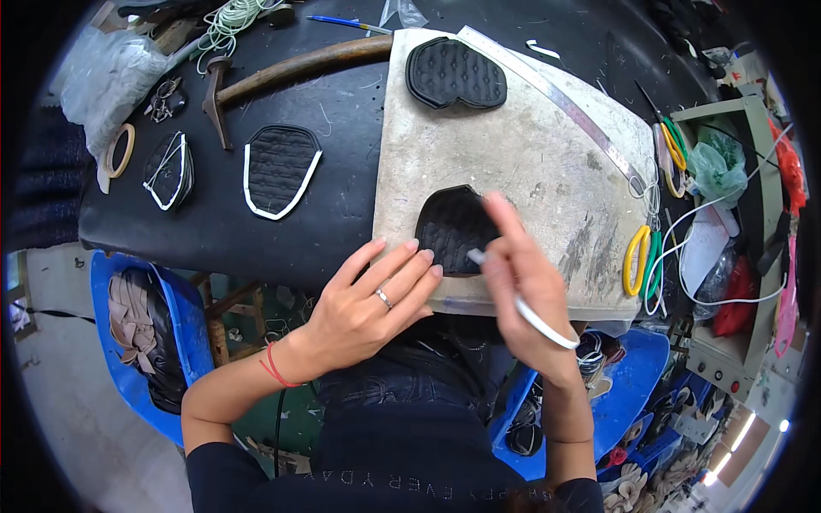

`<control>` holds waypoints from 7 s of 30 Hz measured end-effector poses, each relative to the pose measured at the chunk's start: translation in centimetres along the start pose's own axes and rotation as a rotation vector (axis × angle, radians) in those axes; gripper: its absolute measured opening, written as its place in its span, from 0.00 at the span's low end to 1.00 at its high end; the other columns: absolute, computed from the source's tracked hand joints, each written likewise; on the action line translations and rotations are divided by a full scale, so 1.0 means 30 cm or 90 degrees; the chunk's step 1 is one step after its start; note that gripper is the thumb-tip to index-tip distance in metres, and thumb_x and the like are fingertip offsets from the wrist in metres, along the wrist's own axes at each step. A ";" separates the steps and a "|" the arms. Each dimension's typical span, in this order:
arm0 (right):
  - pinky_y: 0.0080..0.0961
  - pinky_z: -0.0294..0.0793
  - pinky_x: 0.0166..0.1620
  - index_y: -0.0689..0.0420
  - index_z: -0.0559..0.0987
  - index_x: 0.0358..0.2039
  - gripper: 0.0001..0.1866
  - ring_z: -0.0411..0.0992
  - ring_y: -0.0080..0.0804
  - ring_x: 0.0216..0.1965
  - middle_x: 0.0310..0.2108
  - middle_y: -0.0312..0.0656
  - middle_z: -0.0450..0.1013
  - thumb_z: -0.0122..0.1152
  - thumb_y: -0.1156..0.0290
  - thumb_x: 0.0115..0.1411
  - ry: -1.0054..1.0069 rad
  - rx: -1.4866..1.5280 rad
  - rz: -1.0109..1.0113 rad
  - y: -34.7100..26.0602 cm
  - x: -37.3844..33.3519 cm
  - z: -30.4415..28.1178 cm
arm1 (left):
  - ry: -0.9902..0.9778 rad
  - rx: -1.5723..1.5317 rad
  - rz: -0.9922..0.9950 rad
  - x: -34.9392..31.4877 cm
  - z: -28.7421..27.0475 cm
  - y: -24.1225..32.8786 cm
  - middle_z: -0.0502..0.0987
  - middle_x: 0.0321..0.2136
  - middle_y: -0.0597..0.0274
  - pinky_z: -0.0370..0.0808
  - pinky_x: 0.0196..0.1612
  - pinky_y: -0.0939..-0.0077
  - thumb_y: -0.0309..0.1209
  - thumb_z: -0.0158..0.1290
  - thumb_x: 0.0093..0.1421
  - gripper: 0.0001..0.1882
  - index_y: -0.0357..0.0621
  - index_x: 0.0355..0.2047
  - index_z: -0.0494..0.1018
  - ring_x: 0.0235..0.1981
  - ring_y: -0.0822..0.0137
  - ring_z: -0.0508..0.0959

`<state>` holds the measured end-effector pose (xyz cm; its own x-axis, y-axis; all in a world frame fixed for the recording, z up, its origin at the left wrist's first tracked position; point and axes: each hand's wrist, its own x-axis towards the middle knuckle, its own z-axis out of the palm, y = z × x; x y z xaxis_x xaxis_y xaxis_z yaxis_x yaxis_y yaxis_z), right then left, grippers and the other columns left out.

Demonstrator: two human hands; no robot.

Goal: Applying adhesive tape strips to the edges of shoe insoles or heel pads at an industrial manufacturing workstation.

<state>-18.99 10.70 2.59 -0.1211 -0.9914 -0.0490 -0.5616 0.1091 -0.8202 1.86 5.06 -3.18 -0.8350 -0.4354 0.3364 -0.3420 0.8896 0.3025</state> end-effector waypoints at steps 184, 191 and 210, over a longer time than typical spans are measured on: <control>0.34 0.71 0.37 0.58 0.79 0.28 0.06 0.71 0.42 0.34 0.32 0.44 0.70 0.68 0.76 0.49 0.015 -0.245 -0.122 0.116 0.000 -0.059 | -0.054 0.100 -0.055 0.048 0.061 0.093 0.64 0.52 0.54 0.64 0.63 0.49 0.51 0.61 0.49 0.36 0.65 0.60 0.69 0.60 0.54 0.63; 0.35 0.68 0.43 0.59 0.76 0.31 0.11 0.72 0.42 0.40 0.37 0.44 0.73 0.68 0.78 0.47 0.155 -0.298 -0.195 0.103 -0.107 0.088 | -0.072 -0.060 -0.091 0.044 0.043 0.142 0.69 0.57 0.52 0.57 0.67 0.47 0.51 0.65 0.37 0.47 0.36 0.56 0.70 0.64 0.55 0.64; 0.34 0.67 0.40 0.56 0.78 0.29 0.08 0.71 0.39 0.36 0.32 0.40 0.72 0.66 0.79 0.47 0.078 -0.284 -0.157 0.137 -0.055 -0.041 | -0.046 0.011 -0.034 0.045 0.062 0.105 0.67 0.54 0.55 0.58 0.64 0.40 0.49 0.62 0.48 0.35 0.61 0.58 0.71 0.61 0.54 0.64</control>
<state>-22.12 12.86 -0.01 -0.0209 -0.9789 0.2033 -0.8765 -0.0799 -0.4747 -1.15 7.52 -3.42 -0.8440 -0.4720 0.2548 -0.3938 0.8678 0.3032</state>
